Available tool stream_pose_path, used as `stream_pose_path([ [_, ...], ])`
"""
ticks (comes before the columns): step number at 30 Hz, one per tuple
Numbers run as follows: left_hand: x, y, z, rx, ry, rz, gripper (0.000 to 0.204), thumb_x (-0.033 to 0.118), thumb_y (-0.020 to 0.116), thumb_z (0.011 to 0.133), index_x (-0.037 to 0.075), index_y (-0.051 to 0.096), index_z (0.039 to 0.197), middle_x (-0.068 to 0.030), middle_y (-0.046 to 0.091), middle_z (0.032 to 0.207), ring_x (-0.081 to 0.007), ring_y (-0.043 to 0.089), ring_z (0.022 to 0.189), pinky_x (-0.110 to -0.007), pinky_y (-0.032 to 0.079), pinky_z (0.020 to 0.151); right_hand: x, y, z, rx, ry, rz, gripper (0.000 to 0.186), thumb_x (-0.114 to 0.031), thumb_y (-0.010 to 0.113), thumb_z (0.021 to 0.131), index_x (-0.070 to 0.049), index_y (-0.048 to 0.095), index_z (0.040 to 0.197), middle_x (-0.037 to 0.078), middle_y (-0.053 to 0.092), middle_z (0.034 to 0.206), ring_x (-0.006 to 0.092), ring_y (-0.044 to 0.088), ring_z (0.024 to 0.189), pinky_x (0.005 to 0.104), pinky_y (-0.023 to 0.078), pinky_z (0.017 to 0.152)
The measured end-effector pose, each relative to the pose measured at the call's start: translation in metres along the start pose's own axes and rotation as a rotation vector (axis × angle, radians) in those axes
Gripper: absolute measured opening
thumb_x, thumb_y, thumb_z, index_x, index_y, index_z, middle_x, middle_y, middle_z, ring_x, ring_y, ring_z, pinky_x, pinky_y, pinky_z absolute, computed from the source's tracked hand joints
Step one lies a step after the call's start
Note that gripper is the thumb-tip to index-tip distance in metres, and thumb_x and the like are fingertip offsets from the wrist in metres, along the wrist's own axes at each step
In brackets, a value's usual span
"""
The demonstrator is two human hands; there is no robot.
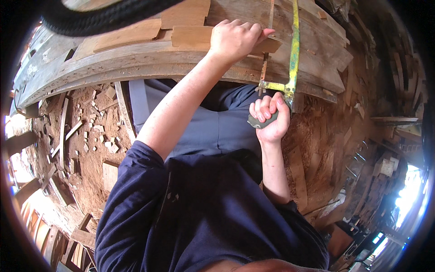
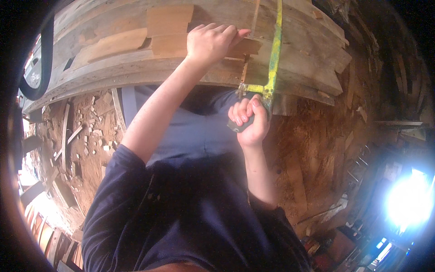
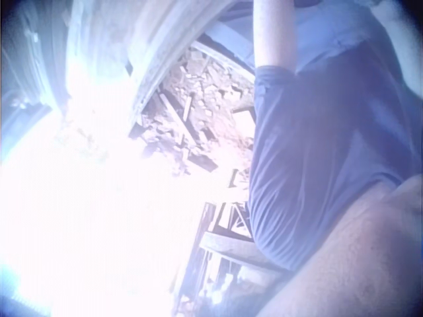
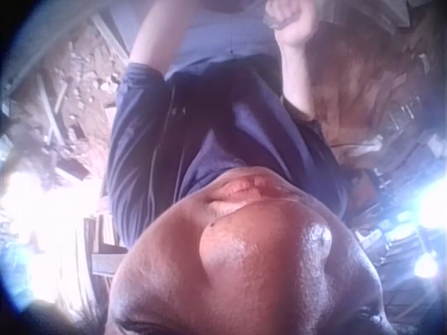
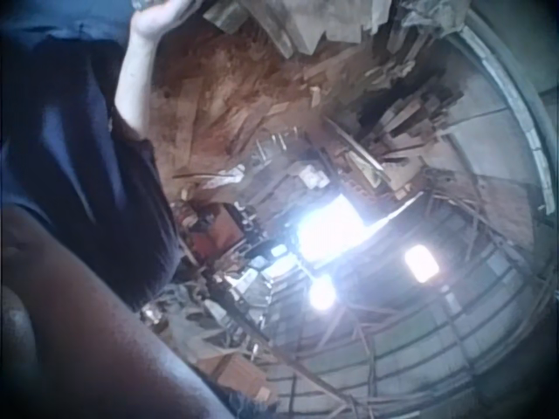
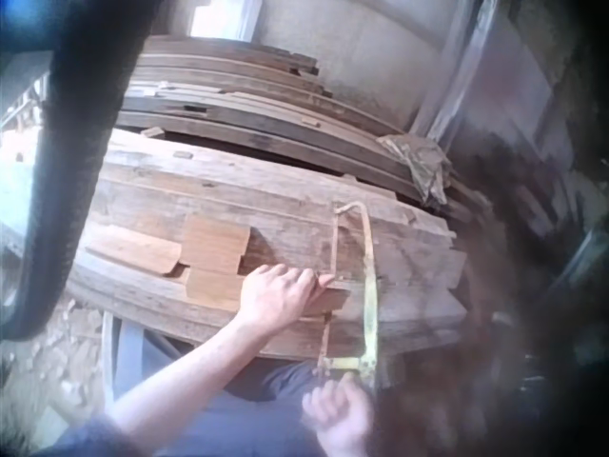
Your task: The person sits on the ground and uses a hand saw to cut small wooden blocks on a wooden workbench. They repeatedly position the blocks, saw through them, and place the cut pieces aside.
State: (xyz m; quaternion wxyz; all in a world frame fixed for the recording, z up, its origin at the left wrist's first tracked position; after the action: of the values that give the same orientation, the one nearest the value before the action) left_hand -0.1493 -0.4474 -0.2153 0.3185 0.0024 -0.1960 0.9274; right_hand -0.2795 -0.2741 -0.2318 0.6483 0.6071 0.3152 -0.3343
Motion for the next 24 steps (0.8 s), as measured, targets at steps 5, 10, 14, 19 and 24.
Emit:
stream_pose_path([
  [5, 0.003, 0.005, 0.003, -0.05, 0.088, -0.02, 0.049, 0.046, 0.073, 0.094, 0.019, 0.049, 0.06, 0.0044, 0.056, 0.054, -0.0157, 0.063, 0.05, -0.031, 0.045, 0.048, -0.004, -0.004, -0.014, 0.165, 0.023, 0.219, 0.032, -0.028, 0.046, 0.106, -0.017, 0.04, 0.076, -0.004, 0.038, 0.06, 0.0093, 0.035, 0.052, 0.0282, 0.033, 0.057],
  [10, 0.005, 0.011, -0.004, -0.074, 0.11, -0.057, 0.047, 0.046, 0.072, 0.095, 0.019, 0.053, 0.062, 0.0041, 0.058, 0.054, -0.0171, 0.063, 0.05, -0.032, 0.047, 0.05, 0.0, -0.005, -0.016, 0.083, -0.004, 0.046, 0.032, -0.027, 0.046, 0.106, -0.016, 0.041, 0.076, -0.003, 0.039, 0.06, 0.0093, 0.035, 0.052, 0.0283, 0.033, 0.057],
  [14, 0.004, 0.013, -0.008, -0.071, 0.113, -0.052, 0.045, 0.046, 0.071, 0.095, 0.019, 0.055, 0.063, 0.0043, 0.058, 0.054, -0.0168, 0.064, 0.052, -0.032, 0.047, 0.051, 0.005, -0.018, -0.013, 0.065, -0.02, 0.057, 0.032, -0.028, 0.047, 0.105, -0.017, 0.04, 0.076, -0.004, 0.039, 0.06, 0.0091, 0.035, 0.052, 0.0279, 0.032, 0.056],
  [19, 0.003, 0.009, -0.009, -0.035, 0.132, -0.066, 0.042, 0.042, 0.074, 0.094, 0.02, 0.056, 0.064, 0.0065, 0.058, 0.055, -0.0138, 0.061, 0.05, -0.03, 0.043, 0.048, 0.009, -0.027, -0.015, 0.059, -0.023, 0.04, 0.032, -0.027, 0.048, 0.105, -0.017, 0.04, 0.076, -0.004, 0.039, 0.06, 0.0092, 0.035, 0.052, 0.0282, 0.033, 0.056],
  [24, 0.005, 0.012, -0.007, -0.035, 0.098, -0.101, 0.046, 0.041, 0.072, 0.096, 0.019, 0.052, 0.061, 0.0051, 0.057, 0.054, -0.0155, 0.061, 0.05, -0.031, 0.044, 0.048, 0.015, -0.02, -0.016, 0.111, -0.024, -0.04, 0.031, -0.025, 0.045, 0.106, -0.016, 0.04, 0.076, -0.002, 0.038, 0.06, 0.0099, 0.035, 0.053, 0.0286, 0.033, 0.057],
])
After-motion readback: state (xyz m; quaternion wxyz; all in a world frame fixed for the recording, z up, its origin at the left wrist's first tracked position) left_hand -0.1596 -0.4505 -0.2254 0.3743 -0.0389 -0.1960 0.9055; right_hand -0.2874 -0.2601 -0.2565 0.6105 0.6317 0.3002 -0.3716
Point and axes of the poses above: each hand's wrist, its own z-axis towards the middle knuckle, its own y-axis out of the palm, x = y × z, the point moved 3 cm from there along z, towards the middle knuckle
